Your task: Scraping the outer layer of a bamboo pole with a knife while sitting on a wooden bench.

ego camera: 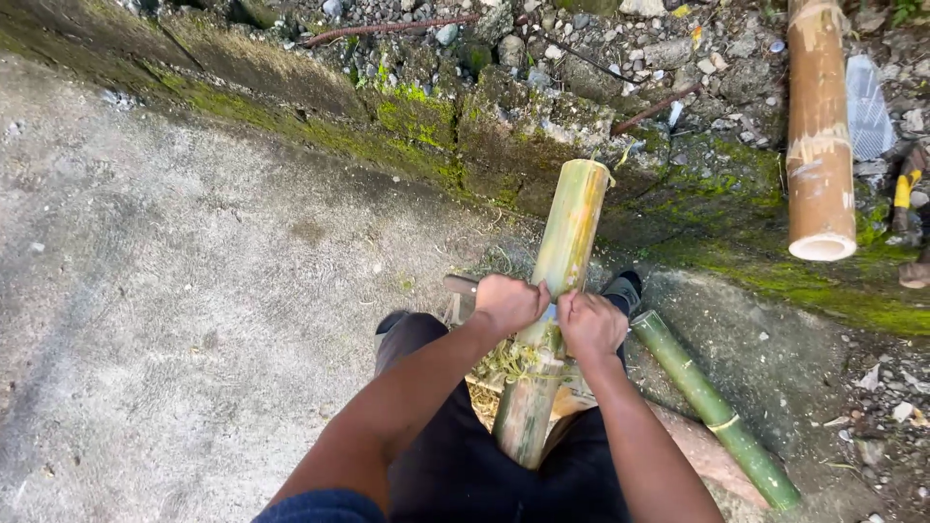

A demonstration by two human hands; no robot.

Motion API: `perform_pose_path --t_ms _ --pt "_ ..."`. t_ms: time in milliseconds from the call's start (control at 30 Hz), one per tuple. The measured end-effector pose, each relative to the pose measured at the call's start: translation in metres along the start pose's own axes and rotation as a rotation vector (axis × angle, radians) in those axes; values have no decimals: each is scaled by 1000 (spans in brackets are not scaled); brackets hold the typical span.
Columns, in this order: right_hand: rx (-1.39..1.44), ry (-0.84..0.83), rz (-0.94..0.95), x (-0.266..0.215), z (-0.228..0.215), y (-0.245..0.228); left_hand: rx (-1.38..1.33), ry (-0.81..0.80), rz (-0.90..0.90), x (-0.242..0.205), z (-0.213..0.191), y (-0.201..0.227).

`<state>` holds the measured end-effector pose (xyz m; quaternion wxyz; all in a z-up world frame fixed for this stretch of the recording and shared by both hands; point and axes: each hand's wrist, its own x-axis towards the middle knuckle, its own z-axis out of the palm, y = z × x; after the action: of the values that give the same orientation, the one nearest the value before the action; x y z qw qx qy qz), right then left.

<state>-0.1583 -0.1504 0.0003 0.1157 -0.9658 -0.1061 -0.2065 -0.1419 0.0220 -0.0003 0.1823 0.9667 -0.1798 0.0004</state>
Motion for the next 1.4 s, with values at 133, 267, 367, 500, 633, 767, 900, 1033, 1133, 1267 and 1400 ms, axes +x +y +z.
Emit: perform_pose_path --t_ms 133,267,367,500,633,767,900,1033,1133,1267,1400 --pt "7 -26 11 6 -3 -2 -3 -2 -14 -1 1 -1" --pt "-1 -14 -21 23 18 14 31 -98 33 25 4 -11" --pt "-51 -23 -16 56 41 32 77 -36 80 70 14 -28" --pt "7 80 -62 81 44 36 61 -125 -14 96 -1 -29" --pt "-50 10 -54 52 32 28 59 -111 -5 60 -1 -20" --pt "-5 45 -80 52 33 28 26 -55 -11 60 7 -23" --pt "22 90 -68 63 26 22 64 20 -41 68 5 -20" --pt "-23 -86 6 35 17 14 3 -192 29 39 -5 -16" --pt "-5 22 -85 50 24 23 32 -165 -35 57 0 -18" --pt "15 45 -90 59 25 25 42 -91 -63 66 5 -19" --pt "14 -3 -74 17 18 18 84 -443 58 25 -14 -8"
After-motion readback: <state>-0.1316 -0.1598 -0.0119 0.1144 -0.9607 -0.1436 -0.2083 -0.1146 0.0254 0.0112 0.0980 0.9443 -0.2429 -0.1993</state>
